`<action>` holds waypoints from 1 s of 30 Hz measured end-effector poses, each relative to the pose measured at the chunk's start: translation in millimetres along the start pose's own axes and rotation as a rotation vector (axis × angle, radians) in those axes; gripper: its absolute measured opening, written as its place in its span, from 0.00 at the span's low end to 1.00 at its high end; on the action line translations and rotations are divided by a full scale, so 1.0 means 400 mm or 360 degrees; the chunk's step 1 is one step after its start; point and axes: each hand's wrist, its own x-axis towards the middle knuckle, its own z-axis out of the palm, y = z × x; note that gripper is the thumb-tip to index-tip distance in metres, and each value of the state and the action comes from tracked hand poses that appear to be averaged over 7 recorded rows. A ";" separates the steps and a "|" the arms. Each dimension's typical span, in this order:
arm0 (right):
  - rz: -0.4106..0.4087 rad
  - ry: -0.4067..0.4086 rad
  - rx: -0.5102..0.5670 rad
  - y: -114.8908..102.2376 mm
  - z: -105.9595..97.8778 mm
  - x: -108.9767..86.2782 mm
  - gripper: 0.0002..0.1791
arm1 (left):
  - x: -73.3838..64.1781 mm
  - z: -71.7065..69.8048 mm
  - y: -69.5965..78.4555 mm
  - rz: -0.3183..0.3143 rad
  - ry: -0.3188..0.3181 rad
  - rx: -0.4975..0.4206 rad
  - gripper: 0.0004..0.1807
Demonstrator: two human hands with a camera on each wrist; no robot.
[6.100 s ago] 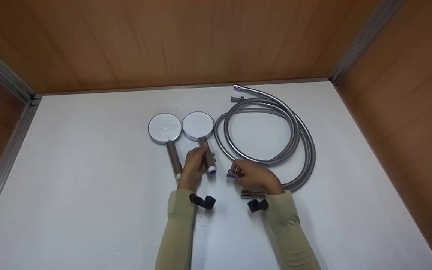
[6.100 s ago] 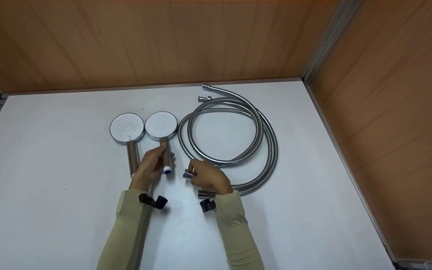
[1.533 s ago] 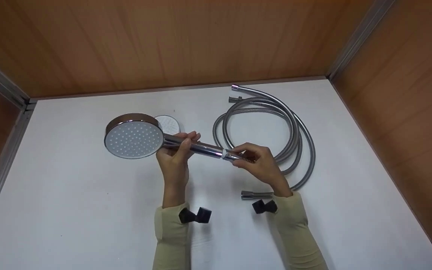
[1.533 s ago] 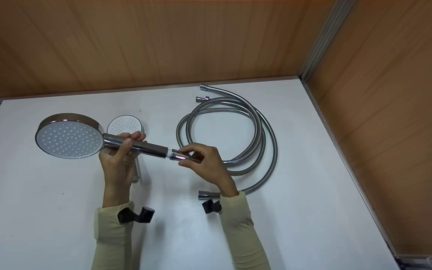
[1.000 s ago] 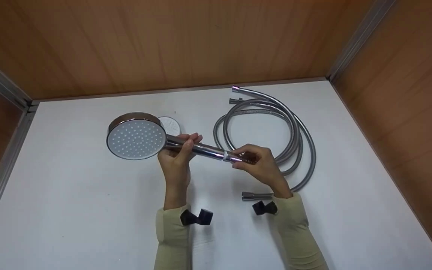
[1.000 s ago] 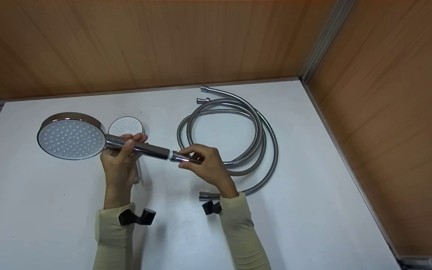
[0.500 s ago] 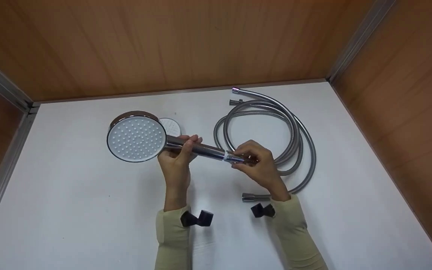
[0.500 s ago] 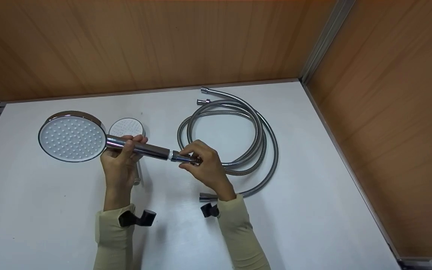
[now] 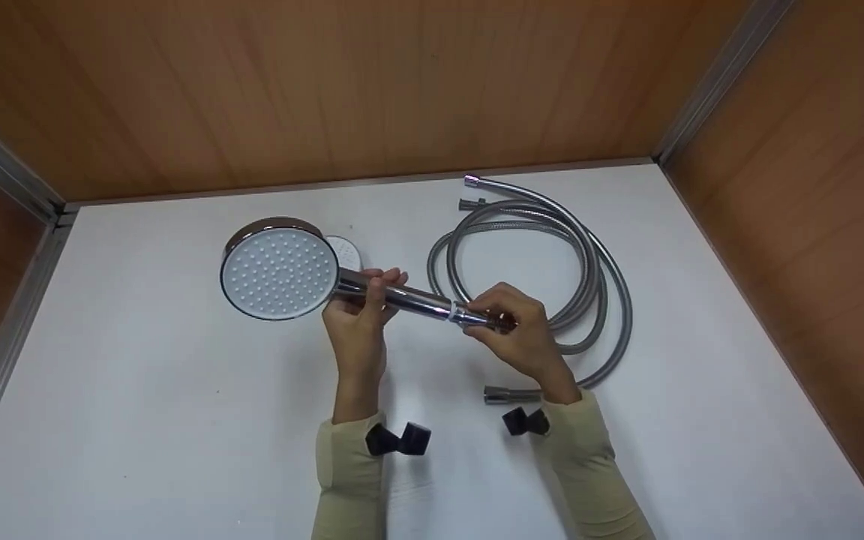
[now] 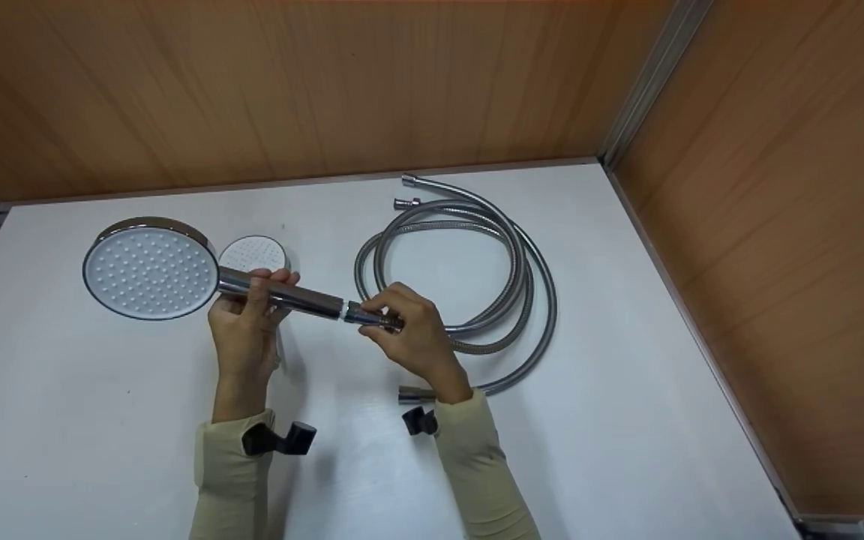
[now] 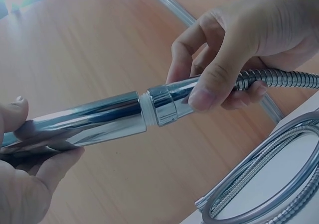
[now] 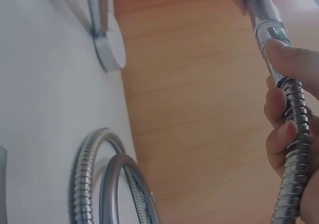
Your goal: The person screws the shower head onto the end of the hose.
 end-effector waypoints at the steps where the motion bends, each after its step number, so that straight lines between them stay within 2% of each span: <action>1: 0.0009 -0.0005 0.0004 0.001 0.000 0.001 0.13 | 0.001 0.001 -0.001 -0.0009 -0.0004 -0.0001 0.28; 6: 0.0066 -0.0041 0.0022 0.004 0.004 0.001 0.13 | 0.001 0.002 0.000 -0.0063 -0.0009 -0.0037 0.33; 12: 0.0078 -0.0059 0.0039 0.001 0.007 0.001 0.14 | 0.002 0.005 -0.001 -0.0081 0.0026 -0.0086 0.33; 17: 0.0054 -0.0073 0.0028 0.004 0.005 0.003 0.15 | 0.004 0.004 -0.004 -0.0070 0.0036 -0.0125 0.28; 23: -0.0066 -0.0024 -0.0046 0.007 0.007 0.007 0.19 | 0.006 0.001 0.000 -0.0054 0.0039 -0.0195 0.20; 30: -0.0100 0.0024 -0.0129 0.003 0.016 0.005 0.16 | 0.005 -0.001 0.007 -0.0056 0.0057 -0.0211 0.16</action>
